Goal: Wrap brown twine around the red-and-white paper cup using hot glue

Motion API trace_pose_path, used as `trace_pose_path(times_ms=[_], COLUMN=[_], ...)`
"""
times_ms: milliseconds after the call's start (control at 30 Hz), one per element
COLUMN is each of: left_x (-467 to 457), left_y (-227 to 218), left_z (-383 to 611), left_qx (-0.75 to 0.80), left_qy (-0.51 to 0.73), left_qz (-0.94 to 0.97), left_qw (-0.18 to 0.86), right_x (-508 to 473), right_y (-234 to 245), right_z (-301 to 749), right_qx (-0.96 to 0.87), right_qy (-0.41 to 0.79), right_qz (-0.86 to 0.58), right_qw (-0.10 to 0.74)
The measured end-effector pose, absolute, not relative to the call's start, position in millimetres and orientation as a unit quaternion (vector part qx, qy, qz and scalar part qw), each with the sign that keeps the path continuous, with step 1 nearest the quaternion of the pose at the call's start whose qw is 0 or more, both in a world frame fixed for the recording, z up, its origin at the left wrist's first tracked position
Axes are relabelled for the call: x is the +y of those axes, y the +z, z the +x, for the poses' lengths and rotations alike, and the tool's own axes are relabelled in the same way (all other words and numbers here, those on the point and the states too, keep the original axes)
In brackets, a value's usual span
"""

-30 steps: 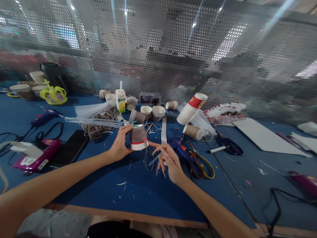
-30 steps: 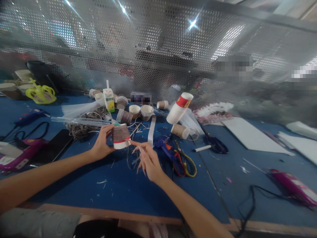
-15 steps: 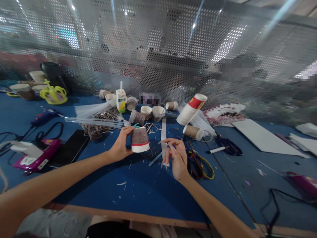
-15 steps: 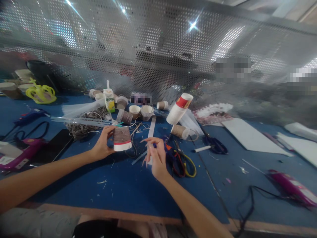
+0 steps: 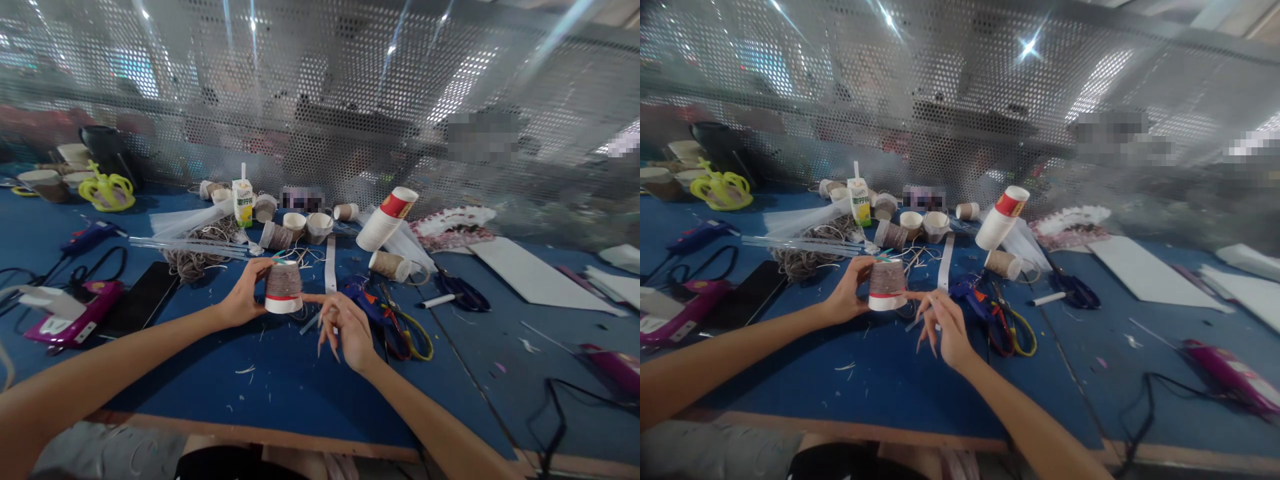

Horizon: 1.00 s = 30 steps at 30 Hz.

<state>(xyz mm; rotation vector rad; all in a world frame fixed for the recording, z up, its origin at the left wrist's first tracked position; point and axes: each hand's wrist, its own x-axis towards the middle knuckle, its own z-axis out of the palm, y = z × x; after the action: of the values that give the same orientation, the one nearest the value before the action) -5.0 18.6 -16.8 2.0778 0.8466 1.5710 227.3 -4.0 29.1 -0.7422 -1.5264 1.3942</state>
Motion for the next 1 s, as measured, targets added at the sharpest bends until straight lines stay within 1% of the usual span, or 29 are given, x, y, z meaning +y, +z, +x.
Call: trace_pose_path(times_ms=[133, 267, 333, 467, 500, 533, 600, 700, 867, 1000], left_x=[18.5, 17.3, 16.6, 16.5, 16.8, 17.0, 17.4, 16.3, 11.7, 9.7], left_y=[-17.2, -13.7, -11.5, -10.3, -10.5, -10.7, -10.6, -8.7, -5.8, -7.6], left_z=[-7.0, -9.1, -9.6, -8.2, -7.6, -6.9, -6.0, -6.1, -9.3, -10.1], left_qx=[0.297, 0.277, 0.265, 0.213, 0.200, 0.189, 0.180, 0.204, 0.260, 0.290], left_qy=[0.568, 0.545, 0.529, 0.521, 0.522, 0.521, 0.519, 0.502, 0.436, 0.415], left_qz=[0.741, 0.766, 0.784, 0.809, 0.812, 0.814, 0.818, 0.822, 0.844, 0.850], left_qw=[0.201, 0.198, 0.186, 0.169, 0.170, 0.172, 0.172, 0.173, 0.175, 0.144], right_x=[1.8, 2.1, -0.8, -7.5, -8.1, -8.1, -6.3, -2.0, 0.2, -1.1], right_y=[27.2, 25.4, 27.5, 29.6, 28.3, 26.2, 20.9, 14.9, 13.7, 14.6], right_z=[227.5, 230.4, 230.9, 225.4, 223.4, 221.7, 220.0, 221.5, 224.2, 224.6], right_qx=[-0.569, -0.588, -0.642, -0.765, -0.779, -0.787, -0.792, -0.793, -0.803, -0.809], right_qy=[0.557, 0.483, 0.448, 0.423, 0.421, 0.417, 0.397, 0.360, 0.336, 0.307], right_qz=[-0.303, -0.315, -0.309, -0.278, -0.269, -0.260, -0.254, -0.270, -0.273, -0.298], right_qw=[0.523, 0.567, 0.540, 0.398, 0.378, 0.372, 0.388, 0.410, 0.410, 0.403])
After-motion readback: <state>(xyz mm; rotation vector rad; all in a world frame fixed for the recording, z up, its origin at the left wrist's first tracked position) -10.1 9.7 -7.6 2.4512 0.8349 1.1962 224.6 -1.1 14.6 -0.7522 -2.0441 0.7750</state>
